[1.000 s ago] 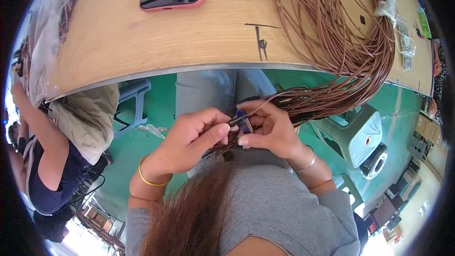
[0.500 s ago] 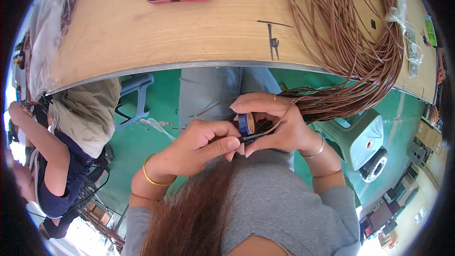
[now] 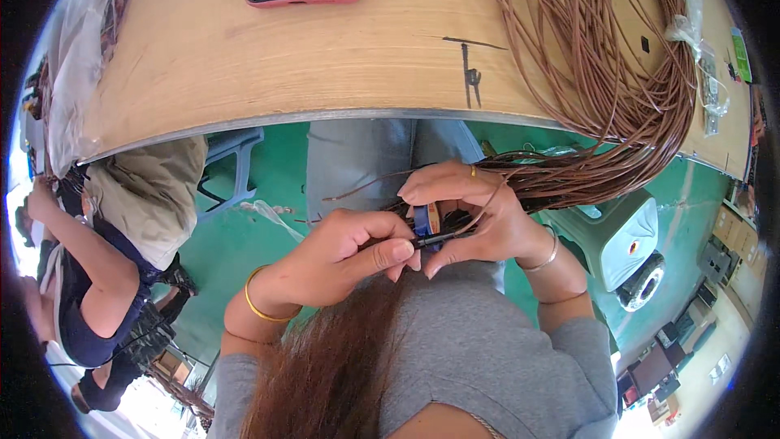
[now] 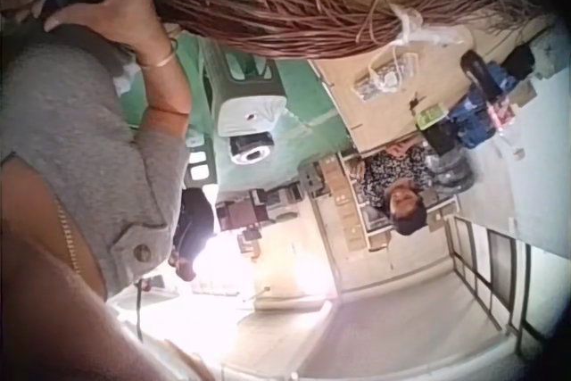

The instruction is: The person wraps tape around individual wire connectors in a cable bundle by hand.

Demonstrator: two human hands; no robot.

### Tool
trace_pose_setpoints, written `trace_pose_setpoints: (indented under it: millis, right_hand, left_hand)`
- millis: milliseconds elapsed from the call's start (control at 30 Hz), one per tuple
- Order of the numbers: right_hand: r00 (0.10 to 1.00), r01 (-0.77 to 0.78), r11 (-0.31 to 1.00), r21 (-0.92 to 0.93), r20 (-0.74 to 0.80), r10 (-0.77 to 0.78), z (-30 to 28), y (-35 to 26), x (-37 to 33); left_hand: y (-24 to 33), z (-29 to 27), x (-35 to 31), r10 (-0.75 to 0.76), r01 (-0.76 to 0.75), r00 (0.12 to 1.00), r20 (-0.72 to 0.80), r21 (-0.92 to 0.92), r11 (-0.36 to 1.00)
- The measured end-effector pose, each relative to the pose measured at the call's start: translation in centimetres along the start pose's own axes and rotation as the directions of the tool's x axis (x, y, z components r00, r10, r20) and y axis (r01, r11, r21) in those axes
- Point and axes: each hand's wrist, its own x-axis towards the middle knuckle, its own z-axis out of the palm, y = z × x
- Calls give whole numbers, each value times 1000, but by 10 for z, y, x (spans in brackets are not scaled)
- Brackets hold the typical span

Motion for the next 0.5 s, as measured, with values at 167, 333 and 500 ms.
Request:
trace_pose_setpoints:
  millis: [167,333,500]
  right_hand:
    - [1000,-3,1000,22,15,3,0,-3,-1]
    - [996,74,997,-6,40,-73,-2,-3,-1]
    - [995,83,996,11,55,-84,-1,-2,-3]
  left_hand:
    - [-1,2,-2,-13,14,1000,9,-23,1000]
    - [-6,4,-2,12,-12,1000,2,-41,999]
    - [-1,5,-3,2,-2,1000,6,15,1000]
